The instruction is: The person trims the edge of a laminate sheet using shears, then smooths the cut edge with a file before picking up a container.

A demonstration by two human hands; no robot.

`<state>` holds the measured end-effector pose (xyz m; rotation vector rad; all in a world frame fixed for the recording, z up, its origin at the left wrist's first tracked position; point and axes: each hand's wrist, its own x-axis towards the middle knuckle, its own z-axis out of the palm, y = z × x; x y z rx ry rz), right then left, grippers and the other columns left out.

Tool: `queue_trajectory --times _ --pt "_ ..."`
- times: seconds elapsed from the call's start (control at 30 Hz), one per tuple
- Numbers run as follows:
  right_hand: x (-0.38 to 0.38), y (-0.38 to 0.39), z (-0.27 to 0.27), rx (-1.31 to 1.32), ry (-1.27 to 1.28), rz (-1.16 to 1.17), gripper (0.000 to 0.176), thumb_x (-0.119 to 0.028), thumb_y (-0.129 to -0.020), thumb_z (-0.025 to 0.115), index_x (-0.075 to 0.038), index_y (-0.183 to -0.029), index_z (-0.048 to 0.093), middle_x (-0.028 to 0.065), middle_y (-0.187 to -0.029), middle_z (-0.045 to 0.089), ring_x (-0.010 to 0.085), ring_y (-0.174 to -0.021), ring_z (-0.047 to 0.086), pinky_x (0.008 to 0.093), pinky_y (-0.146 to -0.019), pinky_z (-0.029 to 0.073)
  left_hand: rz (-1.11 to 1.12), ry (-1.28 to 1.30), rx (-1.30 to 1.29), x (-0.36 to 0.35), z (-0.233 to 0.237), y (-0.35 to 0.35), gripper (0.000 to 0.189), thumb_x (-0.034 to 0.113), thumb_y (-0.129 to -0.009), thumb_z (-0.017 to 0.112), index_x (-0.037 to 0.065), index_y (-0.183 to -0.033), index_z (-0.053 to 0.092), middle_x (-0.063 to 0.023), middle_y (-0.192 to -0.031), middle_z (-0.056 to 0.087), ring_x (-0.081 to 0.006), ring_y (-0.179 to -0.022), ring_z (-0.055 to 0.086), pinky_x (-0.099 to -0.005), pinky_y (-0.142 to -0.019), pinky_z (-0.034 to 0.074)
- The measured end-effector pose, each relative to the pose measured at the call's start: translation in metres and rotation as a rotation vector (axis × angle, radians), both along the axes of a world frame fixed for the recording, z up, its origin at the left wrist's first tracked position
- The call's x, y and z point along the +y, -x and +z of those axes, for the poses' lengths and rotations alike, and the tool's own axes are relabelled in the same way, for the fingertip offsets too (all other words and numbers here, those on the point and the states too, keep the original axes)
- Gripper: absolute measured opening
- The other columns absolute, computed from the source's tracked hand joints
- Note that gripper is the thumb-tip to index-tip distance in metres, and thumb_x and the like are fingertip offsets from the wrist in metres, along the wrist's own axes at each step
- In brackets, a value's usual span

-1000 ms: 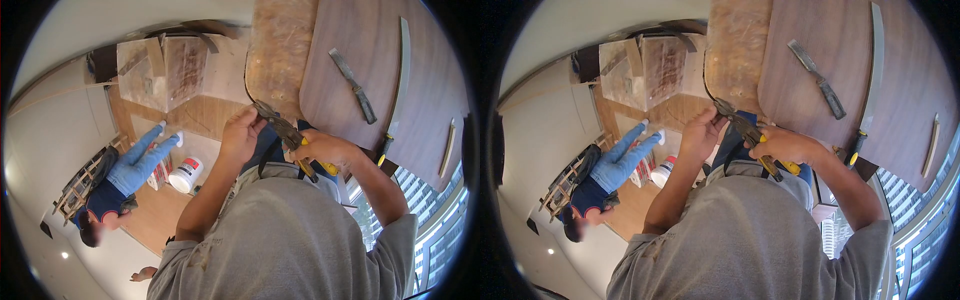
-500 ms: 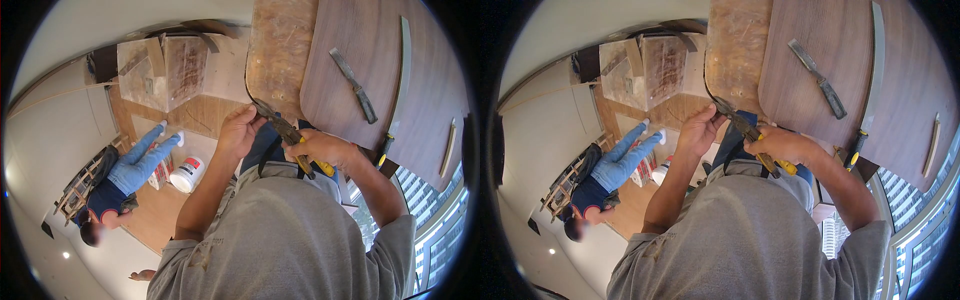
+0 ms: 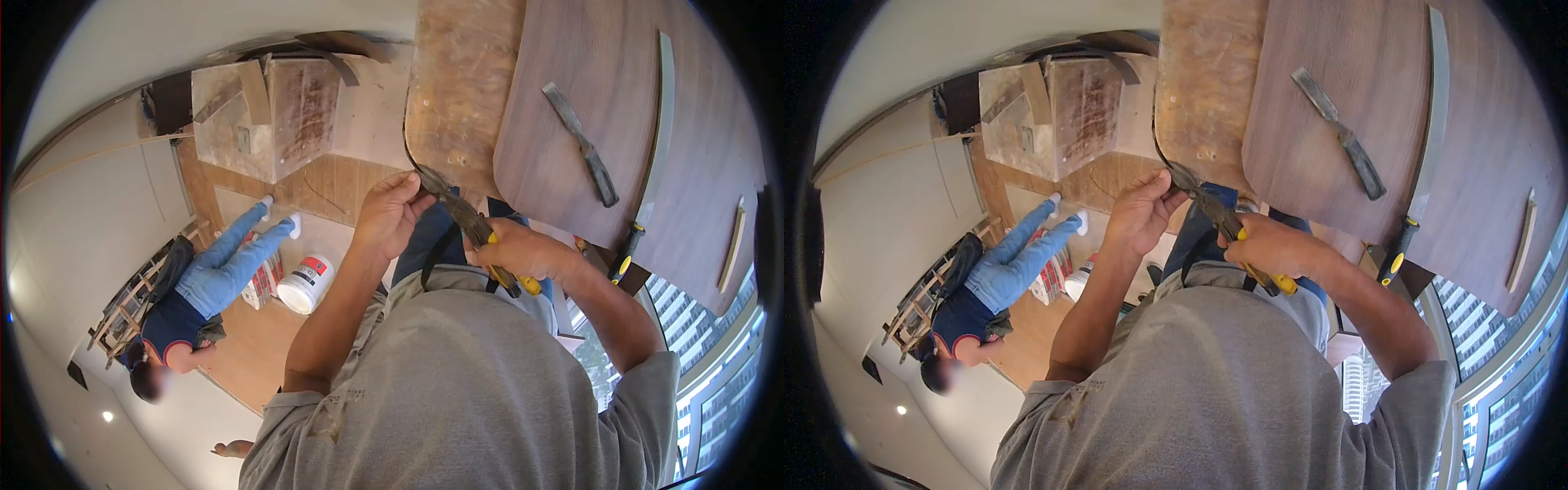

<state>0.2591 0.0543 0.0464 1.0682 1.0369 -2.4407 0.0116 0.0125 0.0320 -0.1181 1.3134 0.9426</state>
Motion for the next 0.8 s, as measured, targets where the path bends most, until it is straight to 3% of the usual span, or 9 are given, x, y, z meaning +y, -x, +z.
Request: queue_trajectory --times 0.2,0.5,0.7,0.77,0.8 --pt "-0.001 0.001 0.000 -0.011 -0.044 0.054 0.021 -0.024 -0.093 0.069 -0.006 -0.102 0.062 0.0029 -0.080 0.062 0.0145 -0.078 0.061 0.0322 -0.073 0.049 -0.044 -0.020 0.004 0.003 0.003 0.001 0.016 0.012 -0.106 0.061 0.000 -0.109 0.072 -0.0111 -0.110 0.075 -0.0214 -0.102 0.071 -0.0370 -0.095 0.058" --pt "-0.011 0.002 0.004 -0.014 -0.126 -0.049 0.016 -0.020 -0.092 0.065 -0.007 -0.096 0.055 -0.0007 -0.077 0.054 0.0098 -0.064 0.052 0.0288 -0.059 0.044 -0.110 0.019 0.023 0.009 0.005 0.004 0.022 0.015 -0.109 0.056 -0.001 -0.108 0.071 -0.0120 -0.111 0.075 -0.0217 -0.105 0.070 -0.0381 -0.097 0.057" --pt "-0.006 0.001 0.013 -0.063 -0.056 0.014 0.024 -0.019 -0.088 0.066 -0.005 -0.106 0.061 0.0052 -0.086 0.061 0.0151 -0.075 0.059 0.0333 -0.069 0.049 -0.092 -0.015 0.005 0.011 0.008 0.002 0.023 0.016 -0.110 0.055 -0.001 -0.108 0.071 -0.0132 -0.111 0.075 -0.0224 -0.104 0.071 -0.0382 -0.098 0.056" --pt "-0.006 -0.009 0.011 0.008 -0.141 0.074 0.043 -0.019 -0.086 0.066 0.000 -0.124 0.060 0.0145 -0.099 0.067 0.0232 -0.089 0.065 0.0358 -0.081 0.052 -0.102 -0.041 -0.024 0.013 0.011 0.003 0.023 0.018 -0.110 0.056 0.000 -0.110 0.070 -0.0134 -0.110 0.075 -0.0229 -0.103 0.071 -0.0383 -0.096 0.057" --pt "-0.004 -0.011 0.017 0.007 -0.141 0.074 0.043 -0.019 -0.086 0.066 0.000 -0.124 0.060 0.0145 -0.099 0.067 0.0232 -0.089 0.065 0.0358 -0.081 0.052 -0.102 -0.041 -0.025 0.013 0.010 0.004 0.023 0.018 -0.110 0.056 0.000 -0.110 0.070 -0.0134 -0.110 0.075 -0.0229 -0.103 0.071 -0.0383 -0.096 0.057"
